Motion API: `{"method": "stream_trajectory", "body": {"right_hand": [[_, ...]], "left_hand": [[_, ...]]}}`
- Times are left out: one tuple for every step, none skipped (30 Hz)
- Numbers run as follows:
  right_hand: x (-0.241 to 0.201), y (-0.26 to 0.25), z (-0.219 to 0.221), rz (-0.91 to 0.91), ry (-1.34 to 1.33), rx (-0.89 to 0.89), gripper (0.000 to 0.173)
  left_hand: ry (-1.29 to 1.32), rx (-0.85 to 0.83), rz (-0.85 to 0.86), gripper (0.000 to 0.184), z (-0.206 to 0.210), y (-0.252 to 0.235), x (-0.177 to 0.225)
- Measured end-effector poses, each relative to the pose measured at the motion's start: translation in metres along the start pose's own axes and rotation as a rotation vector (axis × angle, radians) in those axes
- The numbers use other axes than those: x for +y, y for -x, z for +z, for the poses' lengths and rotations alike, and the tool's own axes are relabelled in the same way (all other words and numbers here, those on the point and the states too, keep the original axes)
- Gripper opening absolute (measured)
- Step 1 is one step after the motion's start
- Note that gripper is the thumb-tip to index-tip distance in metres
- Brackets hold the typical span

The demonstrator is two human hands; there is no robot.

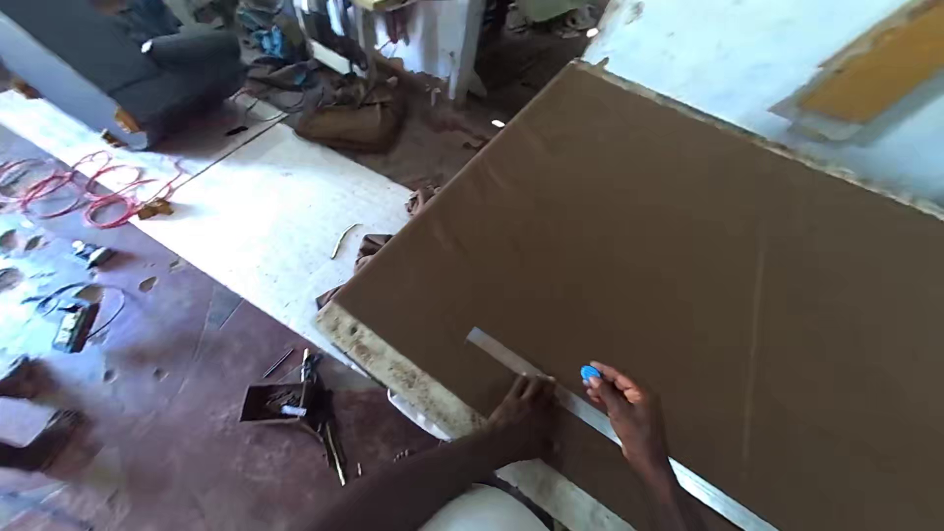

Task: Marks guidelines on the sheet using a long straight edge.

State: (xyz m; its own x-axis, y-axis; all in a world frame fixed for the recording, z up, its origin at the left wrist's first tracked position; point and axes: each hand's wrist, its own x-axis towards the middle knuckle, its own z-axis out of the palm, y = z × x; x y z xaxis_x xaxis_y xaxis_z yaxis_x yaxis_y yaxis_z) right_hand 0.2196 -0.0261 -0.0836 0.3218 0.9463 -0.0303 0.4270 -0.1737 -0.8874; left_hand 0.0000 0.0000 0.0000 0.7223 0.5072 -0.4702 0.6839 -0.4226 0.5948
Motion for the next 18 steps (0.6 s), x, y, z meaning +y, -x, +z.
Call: {"method": "stream_trajectory", "body": {"right_hand": [[0.021, -0.001, -0.028, -0.003, 0.065, 0.075, 0.027], [0.045, -0.001, -0.058, -0.008, 0.151, 0.158, 0.027], [0.071, 0.002, -0.086, -0.002, 0.235, 0.243, 0.028], [0.097, 0.008, -0.113, 0.022, 0.308, 0.324, 0.03], [0.119, 0.015, -0.134, 0.071, 0.359, 0.402, 0.032], [0.136, 0.023, -0.149, 0.136, 0.39, 0.462, 0.036], [0.149, 0.03, -0.16, 0.197, 0.412, 0.496, 0.039], [0.158, 0.036, -0.164, 0.246, 0.437, 0.504, 0.042], [0.164, 0.042, -0.161, 0.278, 0.469, 0.5, 0.044], [0.17, 0.047, -0.153, 0.289, 0.505, 0.486, 0.044], [0.176, 0.051, -0.14, 0.277, 0.543, 0.479, 0.044], [0.178, 0.054, -0.125, 0.249, 0.58, 0.485, 0.043], [0.175, 0.055, -0.108, 0.221, 0.604, 0.498, 0.042], [0.168, 0.055, -0.09, 0.207, 0.611, 0.512, 0.041], [0.16, 0.056, -0.071, 0.2, 0.615, 0.525, 0.041], [0.151, 0.057, -0.053, 0.191, 0.614, 0.53, 0.042], [0.141, 0.059, -0.036, 0.18, 0.609, 0.533, 0.043], [0.131, 0.062, -0.019, 0.162, 0.601, 0.533, 0.042]], "left_hand": [[-0.051, -0.032, -0.017, 0.075, -0.004, -0.009, 0.002], [-0.106, -0.058, -0.034, 0.076, -0.006, -0.02, 0.0], [-0.18, -0.064, -0.042, 0.077, -0.003, -0.033, -0.008], [-0.238, 0.022, -0.015, 0.079, 0.01, -0.049, -0.028], [-0.243, 0.203, 0.067, 0.081, 0.03, -0.068, -0.059], [-0.251, 0.287, 0.095, 0.083, 0.036, -0.081, -0.082], [-0.26, 0.313, 0.073, 0.083, 0.031, -0.088, -0.097], [-0.263, 0.329, 0.035, 0.083, 0.021, -0.091, -0.108], [-0.268, 0.35, -0.005, 0.082, 0.01, -0.093, -0.12], [-0.275, 0.378, -0.035, 0.082, 0.001, -0.094, -0.132], [-0.282, 0.407, -0.054, 0.082, -0.009, -0.096, -0.145], [-0.29, 0.422, -0.074, 0.083, -0.019, -0.099, -0.158], [-0.295, 0.425, -0.096, 0.083, -0.03, -0.102, -0.17], [-0.301, 0.415, -0.121, 0.084, -0.043, -0.105, -0.181], [-0.307, 0.413, -0.136, 0.085, -0.056, -0.109, -0.193], [-0.319, 0.421, -0.14, 0.086, -0.068, -0.114, -0.206], [-0.33, 0.431, -0.141, 0.086, -0.08, -0.121, -0.219], [-0.344, 0.444, -0.138, 0.086, -0.092, -0.128, -0.231]]}}
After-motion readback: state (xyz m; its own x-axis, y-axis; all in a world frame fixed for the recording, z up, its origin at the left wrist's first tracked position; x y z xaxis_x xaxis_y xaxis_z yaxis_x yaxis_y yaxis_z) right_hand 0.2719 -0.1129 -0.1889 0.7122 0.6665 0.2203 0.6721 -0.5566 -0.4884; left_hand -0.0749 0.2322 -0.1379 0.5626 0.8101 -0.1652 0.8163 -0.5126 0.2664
